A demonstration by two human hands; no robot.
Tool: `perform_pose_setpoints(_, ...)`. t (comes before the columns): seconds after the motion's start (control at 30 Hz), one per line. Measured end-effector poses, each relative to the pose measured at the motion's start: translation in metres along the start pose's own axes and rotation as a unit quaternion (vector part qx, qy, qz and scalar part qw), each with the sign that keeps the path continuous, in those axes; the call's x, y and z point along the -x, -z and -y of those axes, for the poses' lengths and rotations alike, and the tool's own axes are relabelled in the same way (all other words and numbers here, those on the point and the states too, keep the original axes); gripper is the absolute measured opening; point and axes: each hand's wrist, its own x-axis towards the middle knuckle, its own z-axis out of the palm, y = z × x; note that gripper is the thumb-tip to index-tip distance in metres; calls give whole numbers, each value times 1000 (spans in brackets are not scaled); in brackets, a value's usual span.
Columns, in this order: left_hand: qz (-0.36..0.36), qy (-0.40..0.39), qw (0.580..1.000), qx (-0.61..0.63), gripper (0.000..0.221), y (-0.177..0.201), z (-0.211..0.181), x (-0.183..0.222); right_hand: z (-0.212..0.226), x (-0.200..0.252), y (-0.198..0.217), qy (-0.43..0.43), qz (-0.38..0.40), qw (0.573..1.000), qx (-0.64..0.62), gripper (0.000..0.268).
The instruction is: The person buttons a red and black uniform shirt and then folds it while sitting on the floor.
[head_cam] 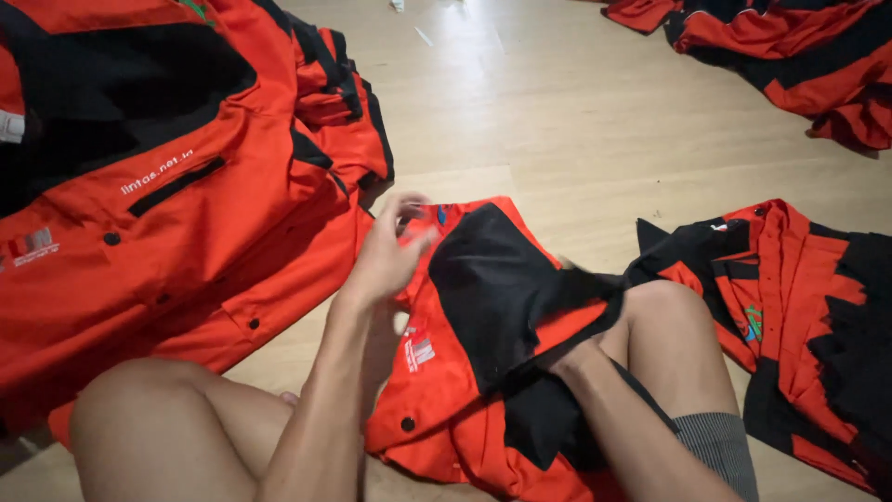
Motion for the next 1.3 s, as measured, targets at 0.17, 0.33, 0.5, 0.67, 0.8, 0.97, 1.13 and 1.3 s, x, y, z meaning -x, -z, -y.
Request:
perform_pose_setpoints(0.17, 151, 23, 960, -237, 103, -19, -30, 13, -1, -6, 13, 65, -11, 992, 105, 69)
perform_pose_setpoints(0.33, 98, 9, 949, -300, 77, -9, 16, 4, 5, -14, 35, 132, -25, 969, 209, 53)
perform_pose_setpoints(0.5, -113, -36, 937, -329, 28, 33, 38, -18, 10, -23, 64, 194, -35, 931, 308, 41)
perform_pose_setpoints(0.67, -241, -155, 857, -429, 16, 70, -31, -19, 44, -53, 109, 17, -408, 861, 304, 27)
perform_pose_setpoints(0.8, -203, -196, 811, -513, 11, 51, -111, -2, 128, 26, 79, 142, -474, 827, 268, 25)
perform_pose_setpoints(0.97, -251, -57, 770, -583, 19, 39, -146, -17, 136, -12, 87, 375, -517, 722, 267, 53)
perform_pose_setpoints(1.13, -216, -86, 895, -381, 55, 70, -42, -117, 149, -8, 38, 245, -57, 955, 159, 73)
perform_pose_setpoints(1.3, -180, -62, 927, -322, 75, 29, -1, -47, 66, -33, 54, 177, -36, 939, 294, 91)
